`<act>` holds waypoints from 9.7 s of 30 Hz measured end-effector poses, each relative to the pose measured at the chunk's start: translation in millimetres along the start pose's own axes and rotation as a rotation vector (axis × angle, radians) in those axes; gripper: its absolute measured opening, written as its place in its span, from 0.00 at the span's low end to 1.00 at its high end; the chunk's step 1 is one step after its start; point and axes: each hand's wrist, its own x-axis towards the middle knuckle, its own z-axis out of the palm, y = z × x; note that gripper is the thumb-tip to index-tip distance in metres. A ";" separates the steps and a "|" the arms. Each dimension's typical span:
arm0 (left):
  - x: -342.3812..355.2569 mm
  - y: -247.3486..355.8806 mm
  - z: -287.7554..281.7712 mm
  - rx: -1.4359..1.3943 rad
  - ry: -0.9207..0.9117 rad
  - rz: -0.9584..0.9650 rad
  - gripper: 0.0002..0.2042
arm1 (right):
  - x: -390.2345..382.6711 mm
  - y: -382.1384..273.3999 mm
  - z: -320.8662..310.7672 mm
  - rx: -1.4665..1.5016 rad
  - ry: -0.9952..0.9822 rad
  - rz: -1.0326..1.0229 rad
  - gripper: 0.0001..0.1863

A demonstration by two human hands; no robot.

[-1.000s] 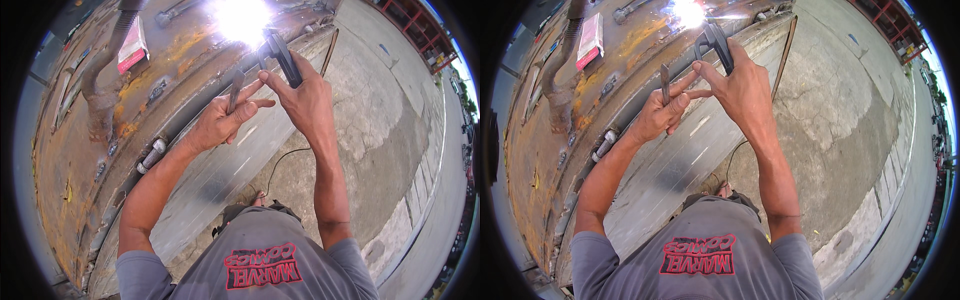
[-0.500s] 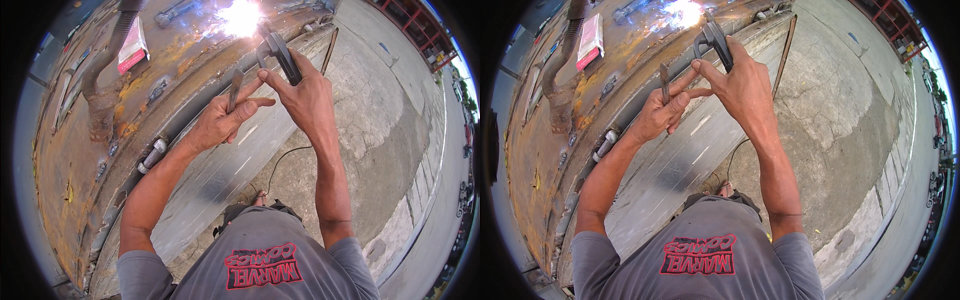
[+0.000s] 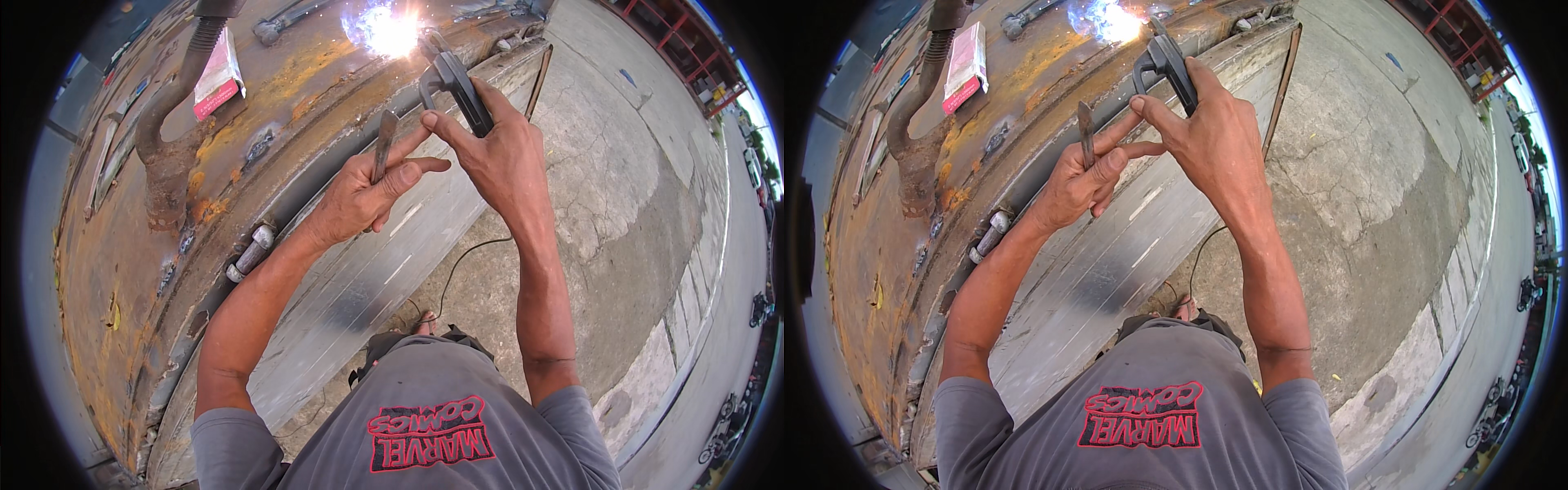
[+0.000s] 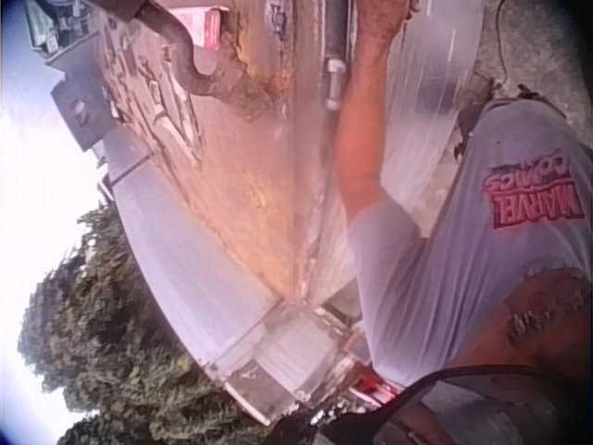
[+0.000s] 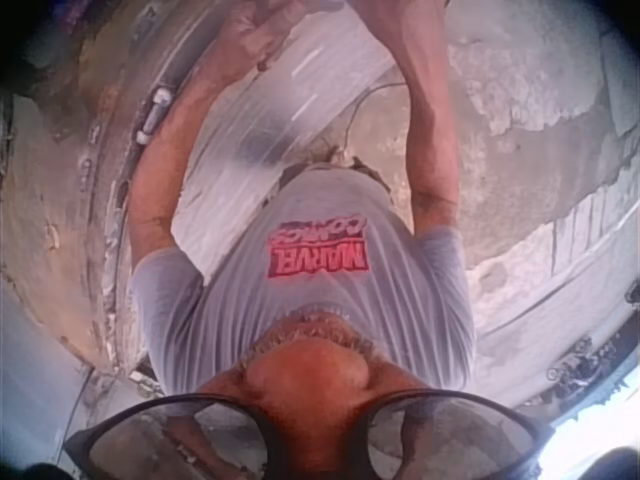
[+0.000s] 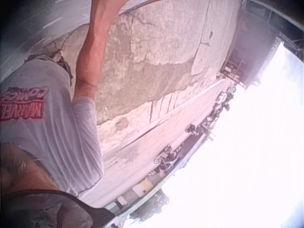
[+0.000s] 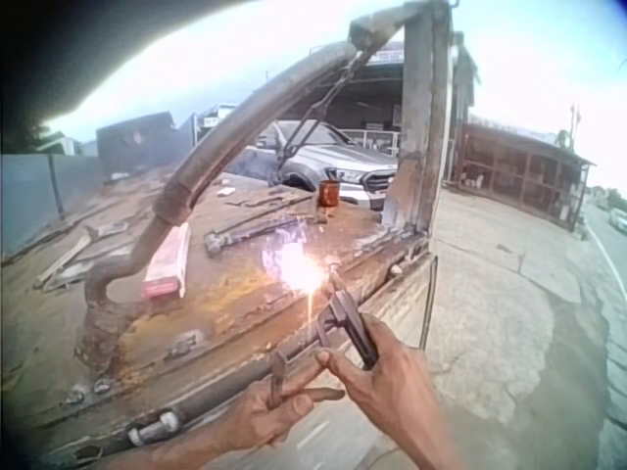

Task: The person welds a rusty metal structure using a handheld welding torch, creating bright sparks and molten metal along seams. The person holds the torch with both hands and moves it along different sections of the metal frame.

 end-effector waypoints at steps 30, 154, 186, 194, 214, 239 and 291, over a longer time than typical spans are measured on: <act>-0.4 4.2 0.0 -0.007 -0.002 0.024 0.31 | 4.0 0.3 2.2 -0.004 0.008 -0.024 0.36; -0.1 6.4 -2.5 0.012 0.016 0.021 0.32 | 17.5 0.0 7.8 -0.026 -0.050 -0.025 0.36; 1.3 8.2 -2.2 -0.014 0.031 0.019 0.33 | 18.8 -1.2 8.7 -0.027 -0.064 -0.008 0.35; 0.1 6.7 -2.1 -0.007 0.033 0.026 0.31 | 18.6 -1.6 9.4 -0.018 -0.070 -0.002 0.36; 0.3 7.0 -2.3 0.006 0.032 0.031 0.32 | 19.1 -0.5 10.0 0.000 -0.088 0.002 0.35; -0.1 5.6 -3.5 -0.043 0.010 -0.026 0.33 | 15.4 -6.6 3.6 0.051 0.001 0.042 0.35; -0.9 10.9 -0.2 0.001 0.014 -0.007 0.34 | 20.6 2.3 19.0 0.044 -0.078 0.086 0.24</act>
